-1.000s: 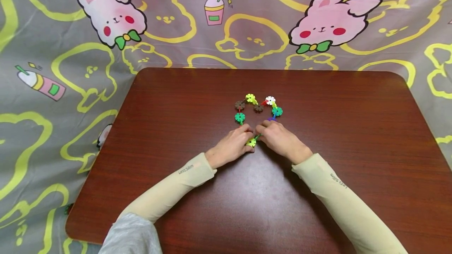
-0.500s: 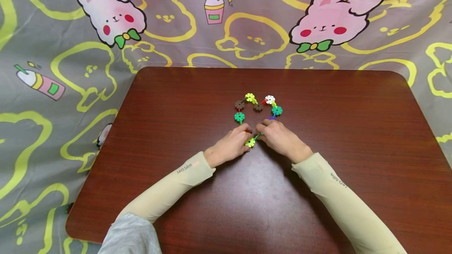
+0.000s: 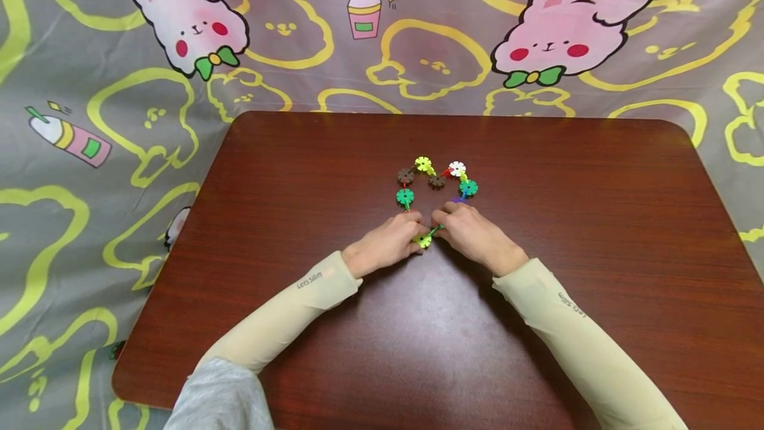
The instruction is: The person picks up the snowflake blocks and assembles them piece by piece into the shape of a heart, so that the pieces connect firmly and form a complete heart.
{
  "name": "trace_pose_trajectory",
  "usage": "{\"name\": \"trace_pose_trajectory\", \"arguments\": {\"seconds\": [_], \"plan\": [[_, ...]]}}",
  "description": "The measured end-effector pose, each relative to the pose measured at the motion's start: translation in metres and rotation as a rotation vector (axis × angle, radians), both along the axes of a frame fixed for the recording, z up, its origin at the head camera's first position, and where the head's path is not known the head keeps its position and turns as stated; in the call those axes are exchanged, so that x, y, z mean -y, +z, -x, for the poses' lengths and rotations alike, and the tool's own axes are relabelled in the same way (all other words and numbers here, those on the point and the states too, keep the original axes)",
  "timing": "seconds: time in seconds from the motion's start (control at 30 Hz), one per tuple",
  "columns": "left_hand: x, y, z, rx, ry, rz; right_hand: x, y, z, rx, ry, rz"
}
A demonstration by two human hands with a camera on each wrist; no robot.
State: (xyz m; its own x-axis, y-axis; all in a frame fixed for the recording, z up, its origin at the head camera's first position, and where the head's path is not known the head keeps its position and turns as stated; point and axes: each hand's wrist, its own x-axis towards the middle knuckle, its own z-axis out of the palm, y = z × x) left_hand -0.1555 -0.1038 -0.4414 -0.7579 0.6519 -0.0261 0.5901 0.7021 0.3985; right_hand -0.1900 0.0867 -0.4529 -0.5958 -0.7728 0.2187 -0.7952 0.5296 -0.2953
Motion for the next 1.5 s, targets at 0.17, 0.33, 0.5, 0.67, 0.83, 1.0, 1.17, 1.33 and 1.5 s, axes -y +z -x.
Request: {"name": "trace_pose_trajectory", "arguments": {"seconds": [0.17, 0.33, 0.5, 0.67, 0.83, 1.0, 1.17, 1.33, 1.5], "plan": [[0.0012, -0.0001, 0.0031, 0.006, -0.029, -0.001, 0.0008, 0.0004, -0.0013, -0.008, 0.007, -0.006], [0.0019, -0.0017, 0.0040, -0.016, -0.041, -0.004, 0.0011, 0.0009, -0.0017, -0.014, 0.008, -0.015], [0.0025, -0.0030, 0.0034, -0.037, -0.046, -0.009, 0.0010, 0.0008, -0.0007, -0.032, 0.016, -0.028], [0.0033, -0.0030, 0.0024, -0.039, -0.048, -0.024, 0.0006, 0.0011, 0.0004, -0.042, 0.035, -0.034], [0.0036, -0.0042, 0.0019, -0.039, -0.047, -0.028, 0.0013, 0.0028, 0.0002, -0.069, 0.049, -0.048], [0.0034, -0.0052, 0.0012, -0.054, -0.048, -0.033, 0.0010, 0.0044, -0.0011, -0.075, 0.045, -0.077], [0.0032, -0.0060, 0.0002, -0.054, -0.047, -0.036, 0.0018, 0.0038, -0.0025, -0.069, 0.038, -0.097], [0.0033, -0.0040, -0.0005, -0.060, -0.034, -0.029, 0.0023, 0.0024, -0.0024, -0.067, 0.043, -0.089], [0.0027, -0.0040, -0.0018, -0.061, -0.017, -0.008, 0.0008, 0.0015, -0.0006, -0.076, 0.053, -0.056]]}}
